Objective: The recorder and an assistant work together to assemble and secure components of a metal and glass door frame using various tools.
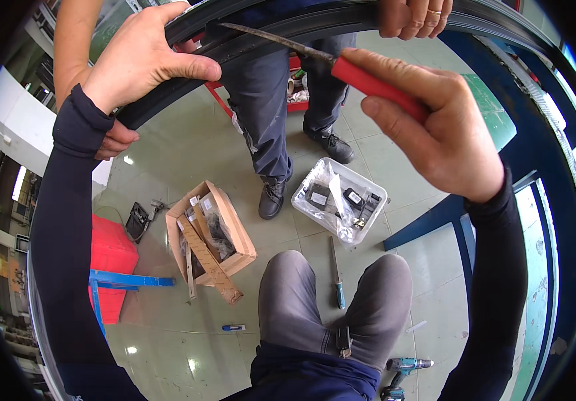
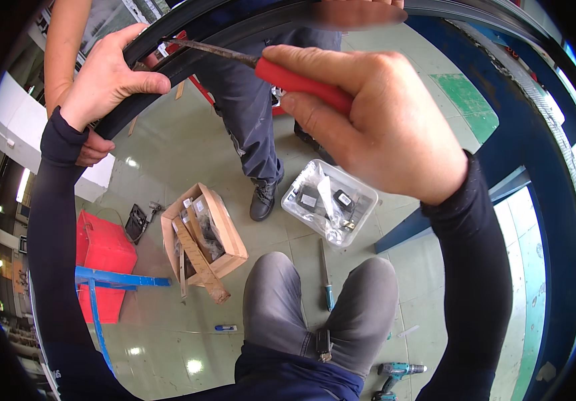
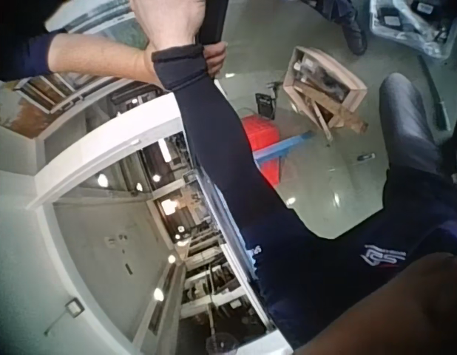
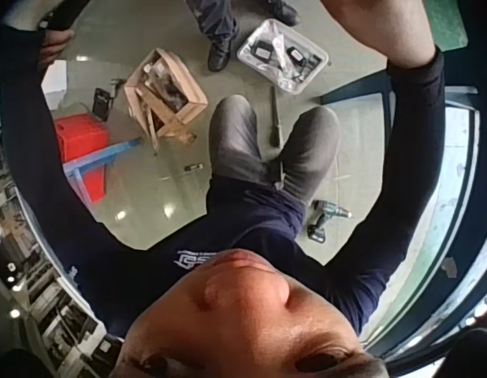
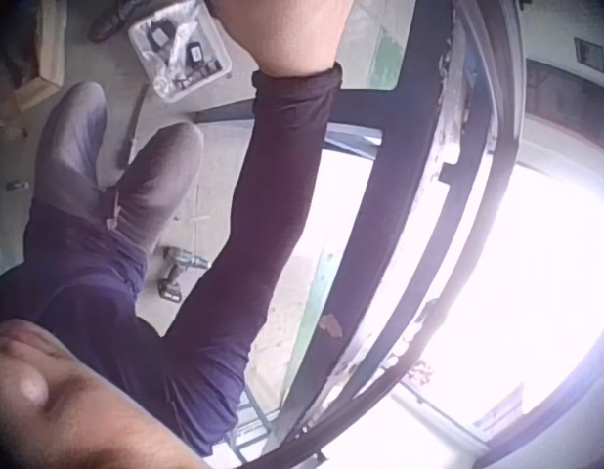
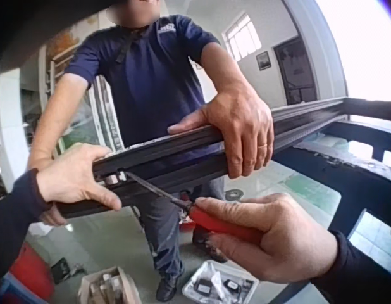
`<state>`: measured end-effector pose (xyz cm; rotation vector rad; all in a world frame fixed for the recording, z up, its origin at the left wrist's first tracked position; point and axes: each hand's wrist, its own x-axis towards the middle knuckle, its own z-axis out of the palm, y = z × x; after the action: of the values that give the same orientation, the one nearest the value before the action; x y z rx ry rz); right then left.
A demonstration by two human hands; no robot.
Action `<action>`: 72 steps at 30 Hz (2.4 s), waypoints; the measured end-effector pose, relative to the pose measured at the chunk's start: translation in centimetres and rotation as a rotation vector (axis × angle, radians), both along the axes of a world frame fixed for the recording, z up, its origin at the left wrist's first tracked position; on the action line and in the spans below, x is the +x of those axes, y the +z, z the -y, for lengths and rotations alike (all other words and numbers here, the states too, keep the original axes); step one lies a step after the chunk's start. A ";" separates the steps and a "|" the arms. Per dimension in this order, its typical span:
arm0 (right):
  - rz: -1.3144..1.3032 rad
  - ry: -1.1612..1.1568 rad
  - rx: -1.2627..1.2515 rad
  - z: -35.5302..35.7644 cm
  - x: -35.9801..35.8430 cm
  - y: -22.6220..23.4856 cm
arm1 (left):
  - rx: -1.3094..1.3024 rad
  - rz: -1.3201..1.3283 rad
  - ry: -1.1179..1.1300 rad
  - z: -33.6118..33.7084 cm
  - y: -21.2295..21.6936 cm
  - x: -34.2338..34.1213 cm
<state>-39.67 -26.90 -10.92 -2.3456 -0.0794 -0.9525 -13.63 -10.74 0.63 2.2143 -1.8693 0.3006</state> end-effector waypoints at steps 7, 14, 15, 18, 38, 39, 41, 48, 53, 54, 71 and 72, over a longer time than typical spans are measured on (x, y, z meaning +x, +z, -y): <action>0.051 0.069 -0.070 1.5 0.8 0.1 | 0.053 0.086 0.058 0.0 0.6 0.8; 0.099 -0.083 -0.429 1.8 0.2 0.6 | 0.003 -0.340 0.037 -0.1 1.5 1.5; 0.097 -0.086 -0.425 1.7 0.0 0.6 | 0.177 -0.414 0.006 0.2 1.8 1.2; 0.141 -0.135 -0.364 0.3 0.5 -0.2 | 0.111 -0.478 0.024 -0.2 1.7 1.4; 0.106 0.345 1.098 -7.4 2.9 -6.1 | 0.009 -0.352 0.265 -0.4 1.8 0.3; 0.108 0.330 1.079 -7.4 2.9 -6.1 | 0.032 -0.346 0.254 -0.5 2.0 0.4; 0.109 0.312 1.058 -7.1 2.9 -6.1 | 0.037 -0.359 0.255 -0.3 1.9 0.3; 0.132 0.270 0.953 -6.2 3.4 -6.6 | 0.045 -0.361 0.160 -0.2 1.9 1.2; 0.133 0.182 0.893 -5.8 3.1 -5.9 | 0.086 -0.437 0.190 -0.4 2.8 0.8; 0.143 0.144 0.822 -5.4 3.2 -5.9 | 0.156 -0.515 0.249 -0.5 3.2 0.3; 0.092 0.051 0.192 0.6 2.1 -2.9 | 0.009 -0.304 0.079 -0.6 1.3 1.9; 0.142 0.102 0.222 0.9 2.4 -3.2 | -0.033 -0.293 0.055 -0.6 1.0 1.8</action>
<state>-37.24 -27.76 -14.15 -2.0504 -0.1410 -1.0214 -11.79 -10.13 1.65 2.1552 -1.6390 0.0134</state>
